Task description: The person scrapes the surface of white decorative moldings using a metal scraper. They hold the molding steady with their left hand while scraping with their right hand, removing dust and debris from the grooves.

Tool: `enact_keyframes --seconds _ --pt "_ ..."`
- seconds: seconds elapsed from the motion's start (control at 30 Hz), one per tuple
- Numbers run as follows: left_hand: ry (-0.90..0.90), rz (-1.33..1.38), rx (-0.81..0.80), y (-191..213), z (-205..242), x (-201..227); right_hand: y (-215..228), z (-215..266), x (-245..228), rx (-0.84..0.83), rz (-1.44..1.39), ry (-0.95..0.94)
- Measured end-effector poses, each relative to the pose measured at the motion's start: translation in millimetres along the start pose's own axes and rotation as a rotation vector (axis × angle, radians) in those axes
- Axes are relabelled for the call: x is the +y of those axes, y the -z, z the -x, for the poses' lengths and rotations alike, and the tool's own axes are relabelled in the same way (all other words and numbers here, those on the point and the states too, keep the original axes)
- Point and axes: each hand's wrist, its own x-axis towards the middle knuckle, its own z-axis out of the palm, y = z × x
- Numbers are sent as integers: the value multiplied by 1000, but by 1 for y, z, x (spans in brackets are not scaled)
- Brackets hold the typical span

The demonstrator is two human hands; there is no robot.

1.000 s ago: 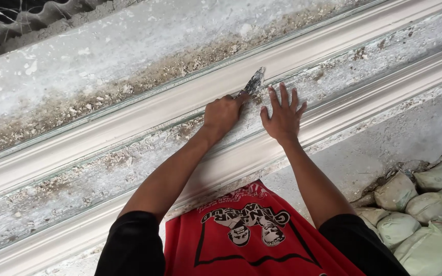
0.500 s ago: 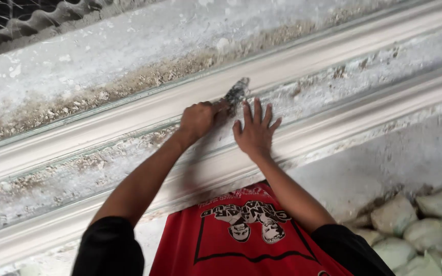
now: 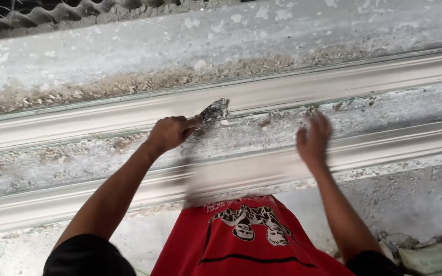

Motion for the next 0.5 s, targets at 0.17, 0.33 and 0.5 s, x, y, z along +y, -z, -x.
enact_keyframes --seconds 0.17,0.33,0.5 --pt "26 -66 -18 7 2 13 19 -14 82 86 112 13" --pt "-13 -72 1 3 -3 15 25 -19 63 29 303 -85" --pt "14 -35 -37 -13 -10 19 25 -21 66 11 284 -87"
